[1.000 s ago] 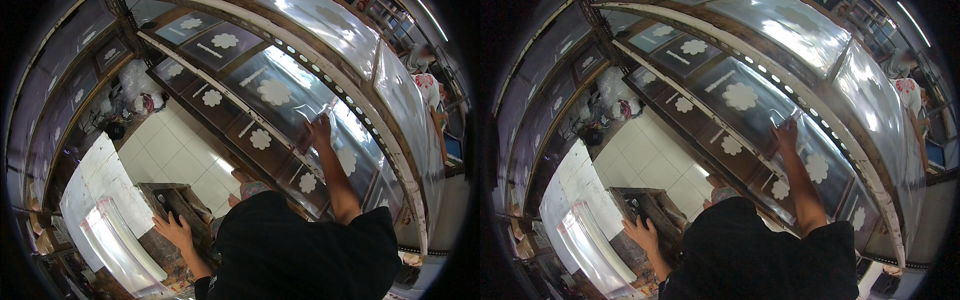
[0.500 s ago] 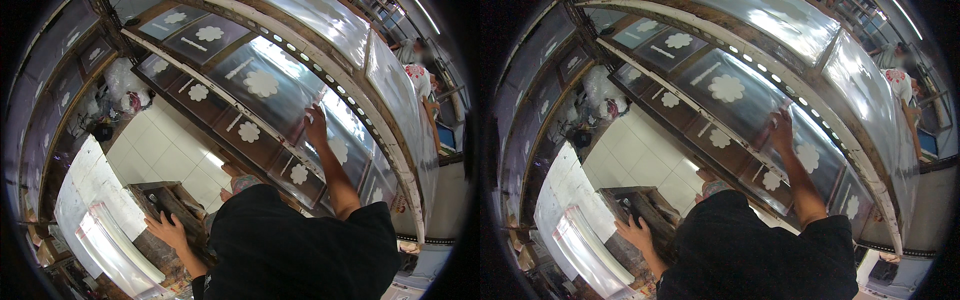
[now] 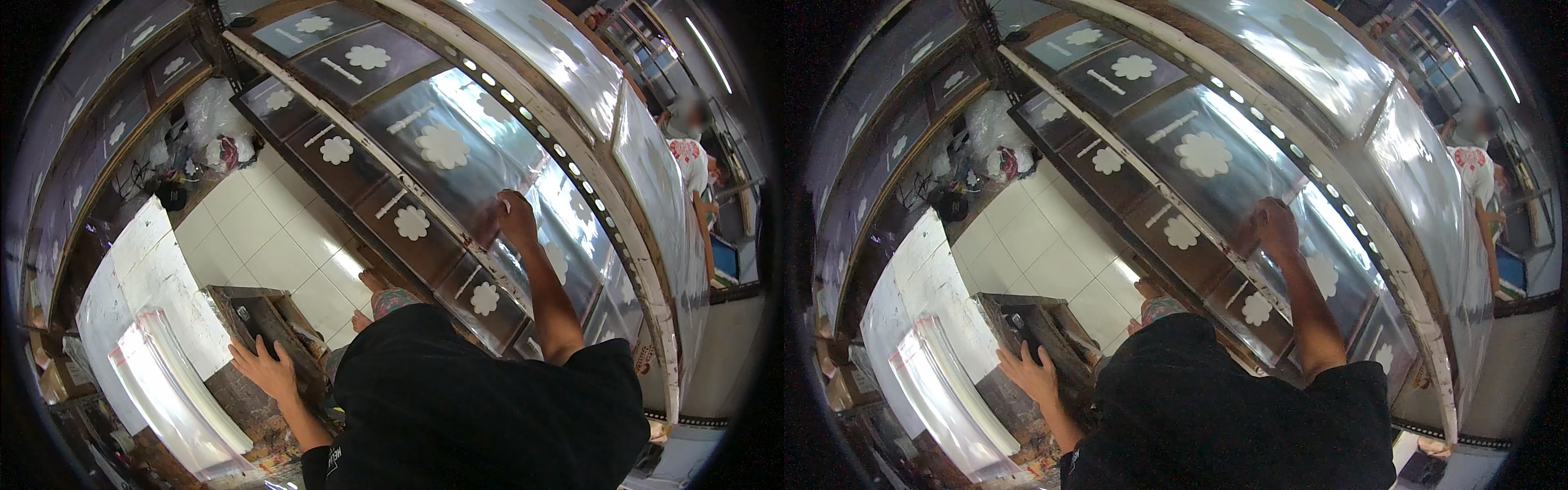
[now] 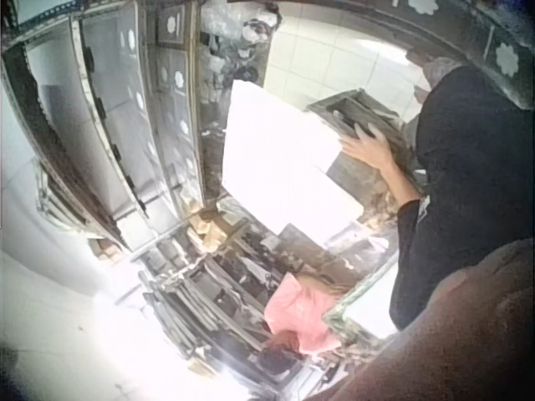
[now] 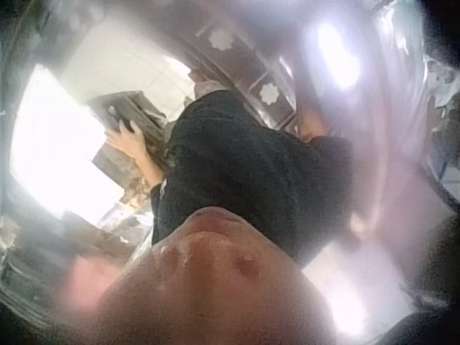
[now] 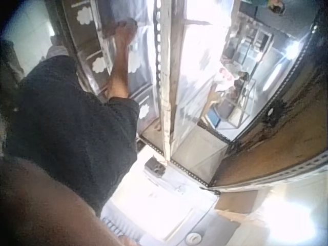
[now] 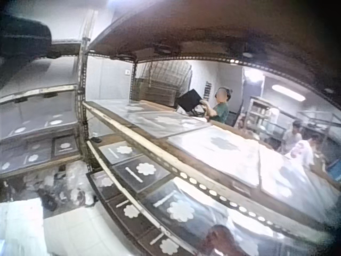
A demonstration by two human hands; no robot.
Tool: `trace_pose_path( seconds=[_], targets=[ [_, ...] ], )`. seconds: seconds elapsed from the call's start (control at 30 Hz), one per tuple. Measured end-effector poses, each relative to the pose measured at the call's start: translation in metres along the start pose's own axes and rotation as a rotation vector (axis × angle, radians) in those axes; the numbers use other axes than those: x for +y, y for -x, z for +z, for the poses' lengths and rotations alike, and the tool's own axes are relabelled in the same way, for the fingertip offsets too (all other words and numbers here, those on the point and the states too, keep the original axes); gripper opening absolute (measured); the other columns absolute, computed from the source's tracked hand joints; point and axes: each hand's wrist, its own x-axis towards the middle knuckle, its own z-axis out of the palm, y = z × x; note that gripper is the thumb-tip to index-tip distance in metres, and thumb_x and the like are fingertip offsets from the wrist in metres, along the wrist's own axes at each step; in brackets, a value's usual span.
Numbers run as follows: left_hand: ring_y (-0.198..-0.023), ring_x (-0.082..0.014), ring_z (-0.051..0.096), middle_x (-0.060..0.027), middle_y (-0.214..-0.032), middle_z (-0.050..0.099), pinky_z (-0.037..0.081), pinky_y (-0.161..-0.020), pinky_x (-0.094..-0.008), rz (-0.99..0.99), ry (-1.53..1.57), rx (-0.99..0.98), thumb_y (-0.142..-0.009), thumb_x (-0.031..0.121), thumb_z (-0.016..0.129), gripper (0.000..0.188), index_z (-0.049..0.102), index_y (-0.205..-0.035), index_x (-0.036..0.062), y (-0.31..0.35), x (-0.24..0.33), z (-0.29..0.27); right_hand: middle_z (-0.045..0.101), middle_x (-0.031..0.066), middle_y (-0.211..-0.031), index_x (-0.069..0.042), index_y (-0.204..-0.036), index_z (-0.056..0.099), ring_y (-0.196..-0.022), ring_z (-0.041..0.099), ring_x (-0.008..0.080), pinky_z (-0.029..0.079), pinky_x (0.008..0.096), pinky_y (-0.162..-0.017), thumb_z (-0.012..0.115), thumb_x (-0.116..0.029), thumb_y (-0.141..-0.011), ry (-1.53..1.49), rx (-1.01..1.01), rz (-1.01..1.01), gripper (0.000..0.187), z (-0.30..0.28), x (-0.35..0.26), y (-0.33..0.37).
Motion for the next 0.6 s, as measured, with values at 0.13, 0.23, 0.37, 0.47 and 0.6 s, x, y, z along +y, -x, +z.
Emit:
trace_pose_path(
  seconds=[0.13, 0.23, 0.37, 0.47, 0.6],
  targets=[
    [-0.145, -0.0459, 0.028, -0.0244, -0.158, 0.031, 0.022, -0.119, -0.0596, -0.018, 0.028, -0.005, -0.084, 0.024, 0.069, 0.042, 0.069, -0.12, 0.0014, -0.001, 0.002, -0.002, 0.068, 0.0186, -0.117, -0.002, -0.112, 0.067, -0.111, 0.065, 0.0357, 0.05, 0.0409, -0.098, 0.062, -0.011, -0.091, 0.003, 0.006, -0.095, 0.024, 0.003, -0.008, -0.031],
    [-0.146, -0.0456, 0.027, -0.0241, -0.158, 0.03, 0.022, -0.119, -0.0596, -0.03, 0.039, 0.008, -0.084, 0.023, 0.07, 0.042, 0.069, -0.119, 0.0008, -0.003, 0.005, -0.004, 0.069, 0.0178, -0.116, -0.003, -0.114, 0.067, -0.108, 0.067, 0.0349, 0.051, 0.0402, -0.095, 0.063, -0.01, -0.091, -0.051, 0.01, -0.21, 0.025, 0.015, -0.02, -0.072],
    [-0.146, -0.0451, 0.027, -0.0236, -0.158, 0.031, 0.022, -0.119, -0.0597, -0.038, 0.047, 0.02, -0.084, 0.023, 0.069, 0.04, 0.069, -0.117, 0.0004, -0.004, 0.004, -0.002, 0.069, 0.0201, -0.116, -0.002, -0.116, 0.066, -0.114, 0.063, 0.0372, 0.049, 0.0426, -0.1, 0.063, -0.012, -0.091, -0.112, -0.055, -0.25, 0.027, 0.039, -0.041, -0.141],
    [-0.146, -0.0451, 0.028, -0.0236, -0.157, 0.033, 0.023, -0.118, -0.0599, -0.065, 0.042, -0.019, -0.085, 0.022, 0.069, 0.039, 0.069, -0.116, 0.0004, -0.006, 0.007, -0.008, 0.068, 0.0198, -0.118, -0.003, -0.118, 0.066, -0.114, 0.063, 0.0366, 0.049, 0.0424, -0.1, 0.064, -0.014, -0.091, -0.056, -0.036, -0.327, 0.029, 0.069, -0.036, -0.211],
    [-0.144, -0.0453, 0.03, -0.0237, -0.156, 0.035, 0.025, -0.117, -0.0604, -0.082, 0.055, -0.016, -0.085, 0.021, 0.068, 0.037, 0.068, -0.116, 0.0004, -0.01, 0.009, -0.009, 0.066, 0.0194, -0.123, -0.009, -0.125, 0.062, -0.116, 0.061, 0.037, 0.048, 0.0443, -0.101, 0.058, -0.015, -0.093, 0.106, -0.032, -0.34, 0.033, 0.116, -0.016, -0.305]
  ],
)
